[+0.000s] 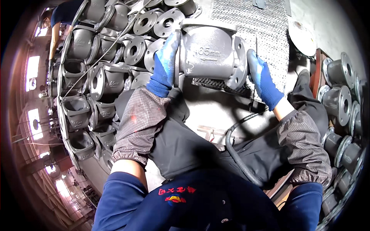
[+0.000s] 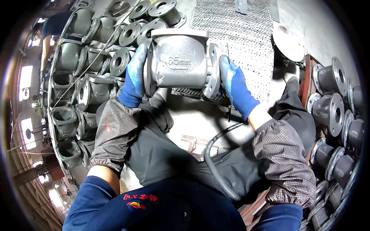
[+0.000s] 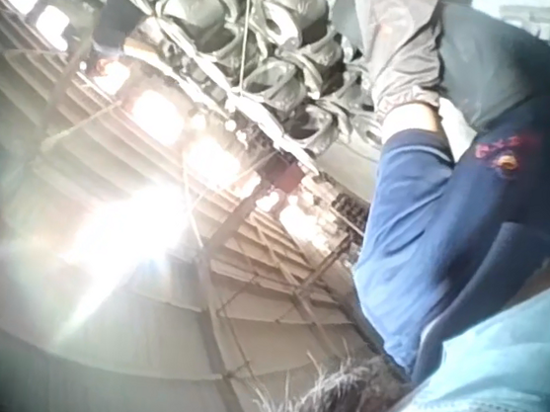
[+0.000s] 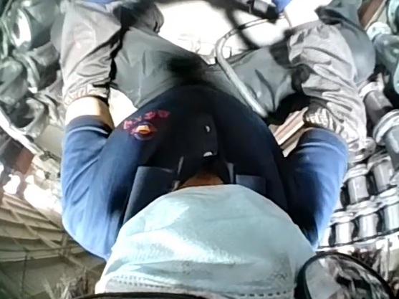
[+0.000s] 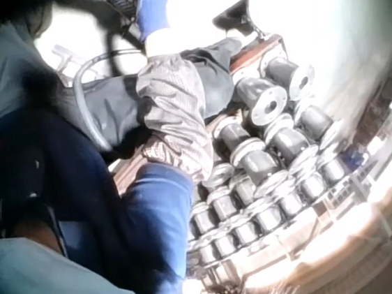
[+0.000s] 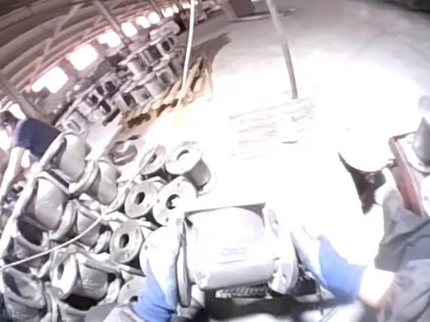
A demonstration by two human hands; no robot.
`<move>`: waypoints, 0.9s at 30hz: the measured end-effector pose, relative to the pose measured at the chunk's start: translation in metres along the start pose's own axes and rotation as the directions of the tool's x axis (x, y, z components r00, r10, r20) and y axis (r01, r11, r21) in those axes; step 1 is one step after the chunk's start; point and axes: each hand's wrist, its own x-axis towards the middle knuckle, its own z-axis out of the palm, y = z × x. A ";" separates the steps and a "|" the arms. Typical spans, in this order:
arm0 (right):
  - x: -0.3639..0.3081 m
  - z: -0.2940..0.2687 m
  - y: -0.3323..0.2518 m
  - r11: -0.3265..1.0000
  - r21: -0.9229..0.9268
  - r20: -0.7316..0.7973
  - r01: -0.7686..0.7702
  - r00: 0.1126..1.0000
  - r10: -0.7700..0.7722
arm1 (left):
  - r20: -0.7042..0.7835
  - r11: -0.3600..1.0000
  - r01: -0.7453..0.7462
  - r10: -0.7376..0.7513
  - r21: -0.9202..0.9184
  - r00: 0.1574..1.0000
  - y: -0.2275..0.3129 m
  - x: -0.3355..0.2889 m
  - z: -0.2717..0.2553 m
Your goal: The person holds a metal valve casting and uses a small tool to scrape debris from the interior and exterior surfaces. They rotate the casting to access different areas, including the inner chambers and the outer flange faces, while sitting among a large quantity of similar metal parts.
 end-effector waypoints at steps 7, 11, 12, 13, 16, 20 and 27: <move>0.009 0.001 0.003 0.990 0.142 0.068 0.020 0.997 -0.030 | -0.062 0.996 0.081 -0.082 -0.022 0.995 0.007 -0.001 0.008; 0.014 0.005 -0.001 0.990 0.141 0.007 0.001 1.000 -0.002 | -0.111 0.994 0.107 -0.107 -0.005 0.988 0.006 0.003 0.000; 0.017 0.003 0.000 0.983 0.181 0.000 0.010 1.000 -0.010 | -0.127 0.993 0.119 -0.119 -0.003 0.985 0.006 0.005 0.003; 0.018 -0.001 -0.001 0.989 0.148 -0.030 0.015 1.000 -0.011 | -0.099 0.994 0.041 -0.031 0.102 0.995 0.003 0.007 0.004; 0.016 -0.008 -0.001 0.992 0.119 -0.067 0.027 0.998 -0.019 | -0.039 0.992 -0.024 0.029 0.125 0.999 0.006 0.010 0.014; 0.025 -0.016 0.011 0.969 0.245 -0.067 -0.014 0.997 0.031 | -0.039 0.970 -0.052 0.063 0.239 0.997 0.001 0.016 0.012; 0.035 -0.018 0.022 0.976 0.218 0.092 0.027 0.995 -0.049 | 0.408 0.295 -0.647 0.578 0.703 0.707 -0.023 0.024 -0.013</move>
